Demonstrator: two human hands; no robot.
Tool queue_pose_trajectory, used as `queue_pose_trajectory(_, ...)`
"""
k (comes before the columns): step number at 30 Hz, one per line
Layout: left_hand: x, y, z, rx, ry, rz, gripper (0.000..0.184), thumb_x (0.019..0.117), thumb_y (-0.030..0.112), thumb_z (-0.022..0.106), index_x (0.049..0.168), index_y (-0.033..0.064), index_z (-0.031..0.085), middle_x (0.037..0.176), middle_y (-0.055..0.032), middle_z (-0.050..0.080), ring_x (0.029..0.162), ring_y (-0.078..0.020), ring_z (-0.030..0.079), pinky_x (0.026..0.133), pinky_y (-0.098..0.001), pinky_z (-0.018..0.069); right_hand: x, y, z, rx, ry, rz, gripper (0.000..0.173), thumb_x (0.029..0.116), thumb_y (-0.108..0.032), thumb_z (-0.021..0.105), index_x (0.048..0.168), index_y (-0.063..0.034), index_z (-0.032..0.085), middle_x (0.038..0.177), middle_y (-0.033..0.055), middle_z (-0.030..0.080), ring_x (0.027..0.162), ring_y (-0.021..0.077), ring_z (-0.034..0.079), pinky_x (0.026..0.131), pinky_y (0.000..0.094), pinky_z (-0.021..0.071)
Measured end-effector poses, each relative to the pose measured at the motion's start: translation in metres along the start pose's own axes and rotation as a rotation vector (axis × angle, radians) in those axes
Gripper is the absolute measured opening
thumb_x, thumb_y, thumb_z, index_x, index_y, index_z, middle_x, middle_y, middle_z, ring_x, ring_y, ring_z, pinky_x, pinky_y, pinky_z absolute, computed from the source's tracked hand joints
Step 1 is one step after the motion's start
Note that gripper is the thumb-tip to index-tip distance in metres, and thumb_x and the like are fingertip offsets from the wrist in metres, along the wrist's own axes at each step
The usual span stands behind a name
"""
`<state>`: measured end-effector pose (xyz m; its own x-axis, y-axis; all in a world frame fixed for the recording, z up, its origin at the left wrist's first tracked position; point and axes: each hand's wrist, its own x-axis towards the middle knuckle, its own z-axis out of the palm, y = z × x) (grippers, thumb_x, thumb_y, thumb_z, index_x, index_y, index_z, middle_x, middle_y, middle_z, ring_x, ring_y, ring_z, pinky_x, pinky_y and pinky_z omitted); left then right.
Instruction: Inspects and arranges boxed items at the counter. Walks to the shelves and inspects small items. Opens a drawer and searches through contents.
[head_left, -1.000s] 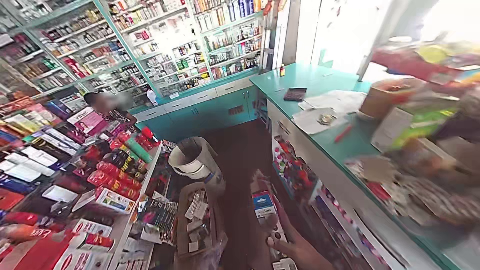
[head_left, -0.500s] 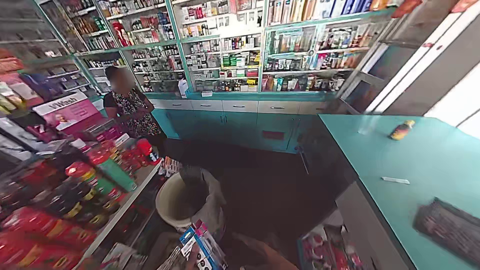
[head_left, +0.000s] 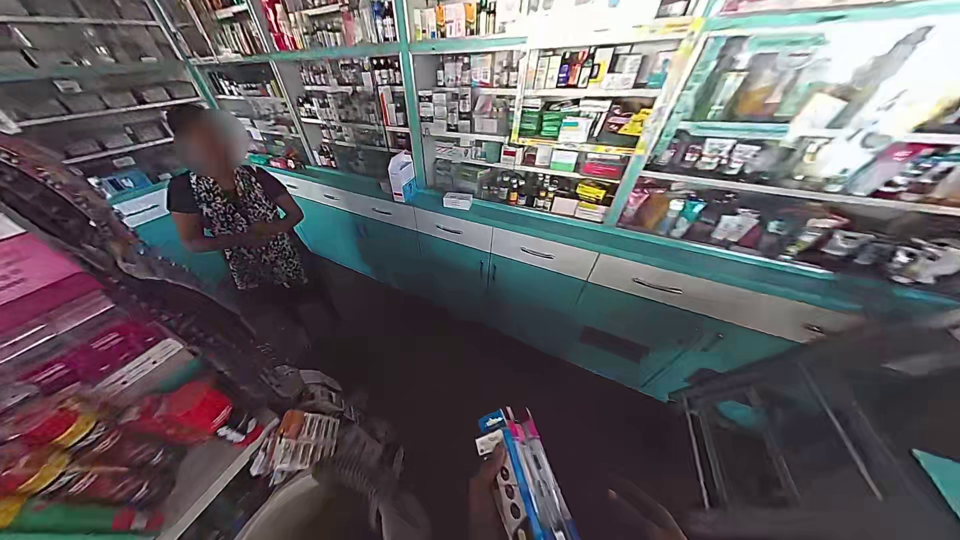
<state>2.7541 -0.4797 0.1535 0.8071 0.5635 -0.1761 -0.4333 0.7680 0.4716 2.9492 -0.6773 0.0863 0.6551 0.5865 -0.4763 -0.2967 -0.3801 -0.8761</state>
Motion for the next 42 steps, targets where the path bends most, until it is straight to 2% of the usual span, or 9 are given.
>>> queue_pose_trajectory(5, 0.161, 0.071, -0.004, -0.060, 0.229, 0.305, 0.036, 0.1056, 0.034, 0.039, 0.114, 0.0110, 0.065, 0.095, -0.0075, 0.077, 0.086, -0.0157, 0.076, 0.076, -0.0353, 0.0644, 0.213, -0.118, 0.015, -0.135, -0.057, -0.055, 0.044, 0.1020, -0.025, 0.063, 0.141, -0.0052, 0.056, 0.122, 0.0148, 0.068, 0.099, 0.0231, 0.070, 0.081, 0.0434, 0.0603)
queue_pose_trajectory(12, 0.274, 0.185, -0.014, -0.127, 0.446, 0.589, 0.041, 0.1085, 0.035, 0.029, 0.109, 0.0172, 0.066, 0.095, -0.0018, 0.078, 0.089, -0.0115, 0.075, 0.077, -0.0333, 0.0641, 0.491, -0.247, 0.132, -0.486, -0.383, -0.131, 0.045, 0.1006, -0.021, 0.066, 0.141, -0.0035, 0.057, 0.121, 0.0188, 0.069, 0.103, 0.0277, 0.069, 0.086, 0.0463, 0.0567)
queue_pose_trajectory(19, 0.415, 0.303, -0.086, -0.189, 0.537, 0.674, 0.046, 0.1075, 0.045, 0.029, 0.111, 0.0184, 0.066, 0.096, -0.0023, 0.077, 0.088, -0.0125, 0.075, 0.076, -0.0350, 0.0639, 0.654, -0.309, 0.255, -0.531, -0.384, -0.115, 0.042, 0.1028, -0.024, 0.062, 0.138, -0.0021, 0.058, 0.114, 0.0170, 0.069, 0.090, 0.0233, 0.067, 0.079, 0.0424, 0.0559)
queue_pose_trajectory(23, 0.489, 0.374, -0.081, -0.153, 0.548, 0.670, 0.044, 0.1081, 0.042, 0.031, 0.110, 0.0171, 0.067, 0.096, -0.0043, 0.077, 0.088, -0.0138, 0.076, 0.075, -0.0357, 0.0648, 0.747, -0.337, 0.300, -0.603, -0.371, -0.145, 0.048, 0.1014, -0.025, 0.062, 0.141, 0.0011, 0.054, 0.130, 0.0211, 0.065, 0.115, 0.0299, 0.065, 0.099, 0.0482, 0.0519)
queue_pose_trajectory(26, 0.536, 0.419, -0.075, -0.111, 0.557, 0.670, 0.047, 0.1087, 0.042, 0.027, 0.108, 0.0182, 0.068, 0.095, -0.0033, 0.078, 0.088, -0.0134, 0.076, 0.075, -0.0348, 0.0646, 0.844, -0.360, 0.332, -0.727, -0.295, -0.305, 0.047, 0.0996, -0.024, 0.066, 0.140, 0.0003, 0.058, 0.127, 0.0252, 0.065, 0.117, 0.0382, 0.064, 0.103, 0.0555, 0.0489)
queue_pose_trajectory(30, 0.599, 0.459, -0.099, -0.066, 0.557, 0.708, 0.046, 0.1093, 0.041, 0.026, 0.108, 0.0186, 0.067, 0.096, -0.0020, 0.078, 0.090, -0.0115, 0.075, 0.078, -0.0331, 0.0640, 0.942, -0.390, 0.379, -0.914, -0.196, -0.447, 0.053, 0.0993, -0.026, 0.065, 0.145, -0.0023, 0.054, 0.146, 0.0239, 0.054, 0.138, 0.0405, 0.050, 0.115, 0.0581, 0.0386)
queue_pose_trajectory(33, 0.650, 0.487, -0.119, -0.066, 0.570, 0.715, 0.047, 0.1091, 0.042, 0.028, 0.113, 0.0170, 0.067, 0.101, -0.0040, 0.077, 0.094, -0.0130, 0.075, 0.081, -0.0351, 0.0636, 0.998, -0.396, 0.408, -1.052, -0.165, -0.425, 0.062, 0.0963, -0.029, 0.068, 0.150, -0.0036, 0.049, 0.149, 0.0226, 0.052, 0.138, 0.0412, 0.050, 0.111, 0.0621, 0.0400)
queue_pose_trajectory(38, 0.715, 0.545, -0.120, 0.165, 0.693, 0.636, 0.047, 0.1095, 0.039, 0.025, 0.109, 0.0187, 0.067, 0.096, 0.0005, 0.078, 0.089, -0.0085, 0.075, 0.077, -0.0302, 0.0638, 0.998, -0.403, 0.444, -1.231, -0.081, -0.093, 0.064, 0.0871, -0.039, 0.074, 0.138, -0.0051, 0.059, 0.139, 0.0217, 0.059, 0.133, 0.0411, 0.052, 0.114, 0.0620, 0.0330)
queue_pose_trajectory(42, 0.763, 0.579, -0.130, 0.330, 0.650, 0.590, 0.044, 0.1103, 0.035, 0.024, 0.114, 0.0208, 0.065, 0.099, 0.0080, 0.077, 0.093, -0.0013, 0.073, 0.079, -0.0239, 0.0624, 0.983, -0.409, 0.455, -1.129, -0.048, 0.026, 0.047, 0.0938, -0.029, 0.066, 0.136, -0.0098, 0.063, 0.139, 0.0176, 0.062, 0.133, 0.0390, 0.053, 0.115, 0.0607, 0.0338)
